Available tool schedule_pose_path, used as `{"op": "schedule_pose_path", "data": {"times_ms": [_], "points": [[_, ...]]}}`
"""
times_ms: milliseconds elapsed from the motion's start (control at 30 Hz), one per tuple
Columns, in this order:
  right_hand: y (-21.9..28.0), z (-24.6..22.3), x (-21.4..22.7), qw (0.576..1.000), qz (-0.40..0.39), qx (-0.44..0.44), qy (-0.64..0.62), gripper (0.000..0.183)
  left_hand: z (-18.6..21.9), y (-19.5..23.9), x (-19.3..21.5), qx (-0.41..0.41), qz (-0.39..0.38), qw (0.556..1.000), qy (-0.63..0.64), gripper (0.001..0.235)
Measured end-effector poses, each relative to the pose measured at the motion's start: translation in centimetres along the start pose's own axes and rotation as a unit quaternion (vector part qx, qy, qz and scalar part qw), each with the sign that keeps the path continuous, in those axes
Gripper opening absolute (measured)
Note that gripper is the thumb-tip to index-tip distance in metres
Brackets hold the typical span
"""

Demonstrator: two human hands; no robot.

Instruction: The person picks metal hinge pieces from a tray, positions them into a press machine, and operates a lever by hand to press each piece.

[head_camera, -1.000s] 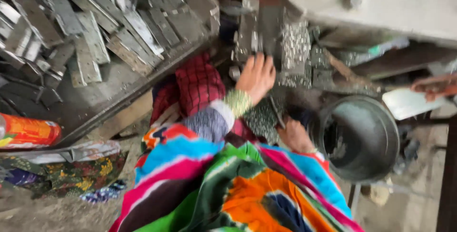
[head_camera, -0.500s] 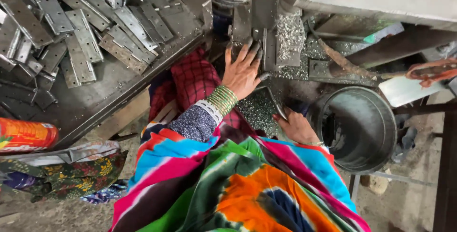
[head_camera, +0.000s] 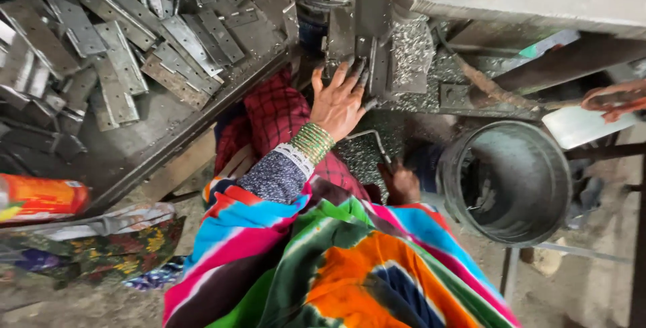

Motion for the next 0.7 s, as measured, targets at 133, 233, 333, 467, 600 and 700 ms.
{"op": "schedule_pose_path", "data": {"times_ms": [133, 233, 333, 467, 600, 700], "points": [[0.6, -1.9, 6.8, 0.989, -0.006, 0.134, -0.059, 0.046, -0.2, -0.9, 0.0, -0.004, 0.037, 0.999, -0.007, 0.049], [3.0, -5.9, 12.1, 0.983, 0.020, 0.175, -0.053, 0.041, -0.7, -1.6, -0.8, 0.008, 0.007, 1.000, -0.017, 0.047], [1.6, -3.4, 8.0, 0.995, -0.055, 0.079, 0.007, 0.040, -0.8, -3.4, -2.4, 0.034, 0.009, 0.999, -0.029, 0.041], [1.2, -1.1, 2.4, 0.999, -0.027, 0.035, 0.020, 0.045, -0.5, -2.6, -2.7, 0.050, 0.016, 0.996, -0.074, 0.031], [-0.3, -0.4, 1.3, 0.997, -0.045, 0.061, -0.007, 0.042, -0.8, -2.6, -1.0, 0.029, 0.090, 0.992, -0.081, 0.032], [2.2, -3.8, 7.0, 0.997, -0.060, 0.040, -0.024, 0.041, -0.3, -1.9, -1.0, 0.019, 0.059, 0.997, -0.039, 0.032]]}}
Point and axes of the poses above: each hand's wrist, its own y-axis away from the middle knuckle, its own x-axis out of the back of the hand, z = x × y, the point moved 6 cm from there along -y, towards the middle knuckle, and after that the axes turned 5 degrees about y, right-handed, at the moved point
